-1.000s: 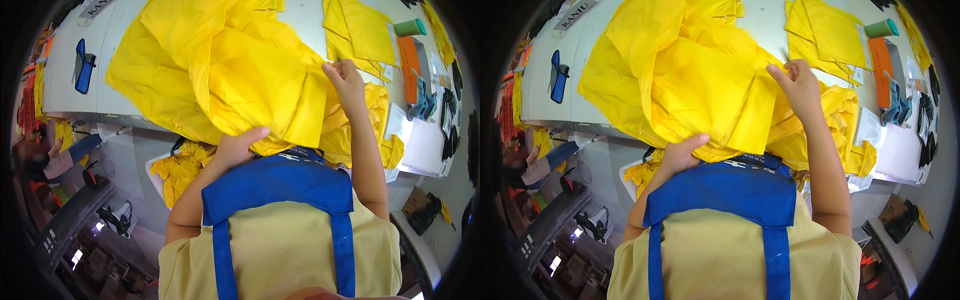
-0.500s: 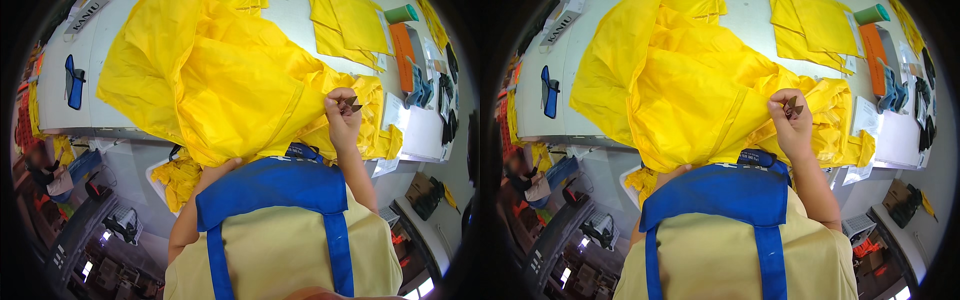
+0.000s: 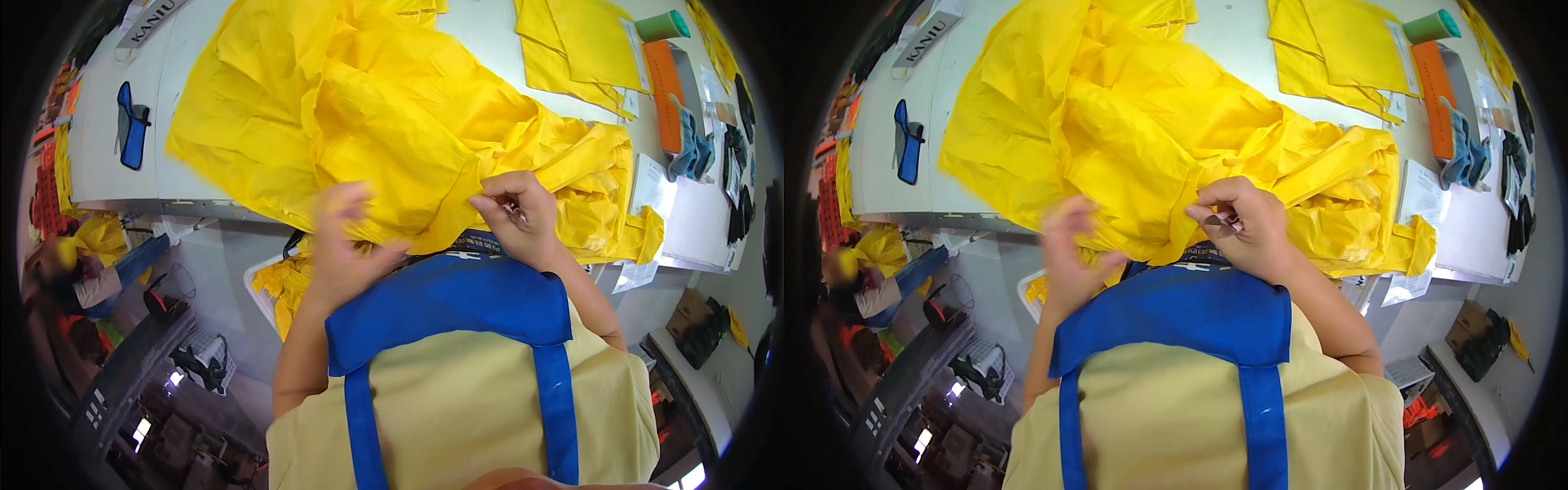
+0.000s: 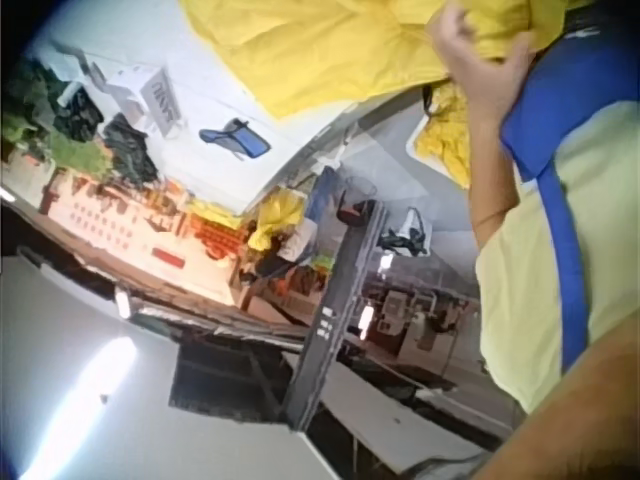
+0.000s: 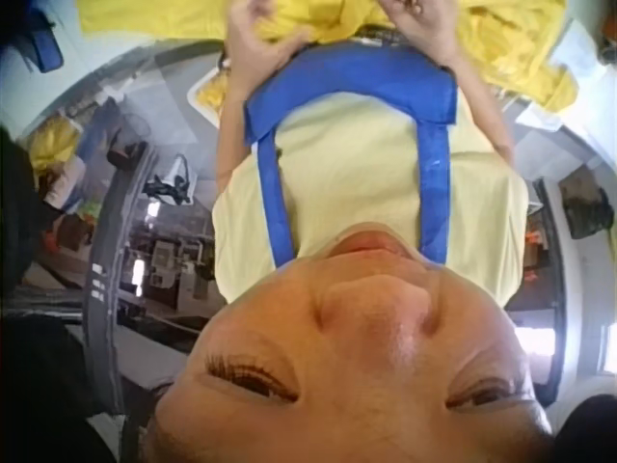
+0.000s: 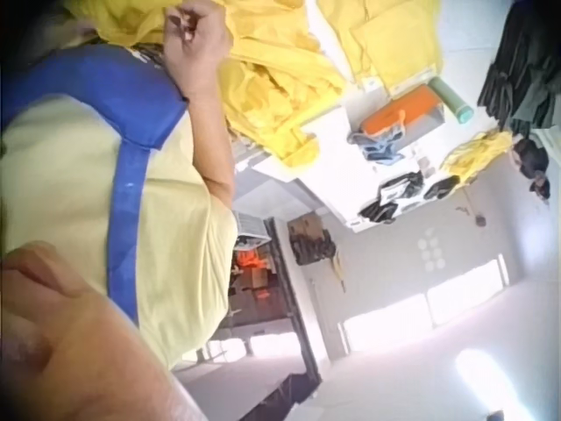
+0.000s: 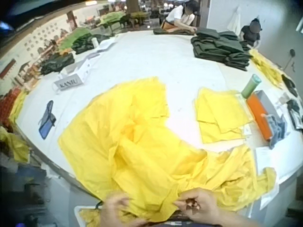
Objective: The person repeatedly picks up yellow fabric pieces from a bin, unfolds them on a table, and uses scissors to trim loose threads and edges. The person places the trimmed pieces back into the bin and continues with the next piece.
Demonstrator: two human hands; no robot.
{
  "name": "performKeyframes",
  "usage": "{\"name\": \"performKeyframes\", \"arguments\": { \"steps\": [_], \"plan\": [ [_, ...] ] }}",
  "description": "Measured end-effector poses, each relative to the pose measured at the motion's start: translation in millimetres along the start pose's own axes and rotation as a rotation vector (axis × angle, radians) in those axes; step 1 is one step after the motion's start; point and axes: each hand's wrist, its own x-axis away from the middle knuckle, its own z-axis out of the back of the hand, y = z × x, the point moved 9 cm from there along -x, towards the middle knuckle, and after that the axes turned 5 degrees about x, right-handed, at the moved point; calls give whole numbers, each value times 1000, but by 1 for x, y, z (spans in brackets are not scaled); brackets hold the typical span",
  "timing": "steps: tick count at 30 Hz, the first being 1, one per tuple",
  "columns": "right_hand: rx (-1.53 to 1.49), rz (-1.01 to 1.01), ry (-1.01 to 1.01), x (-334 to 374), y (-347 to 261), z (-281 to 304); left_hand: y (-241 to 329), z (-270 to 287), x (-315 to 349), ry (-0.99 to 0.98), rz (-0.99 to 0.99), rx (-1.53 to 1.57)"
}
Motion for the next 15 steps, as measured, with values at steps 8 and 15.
{"name": "performKeyframes", "arguments": {
  "steps": [8, 15],
  "plan": [
    [-337, -356, 145, 16, 44, 20, 15, -56, -51, 28, -125, 81],
    [206, -255, 40, 9, 38, 26, -21, -71, -46, 7, 271, 617]
  ]
}}
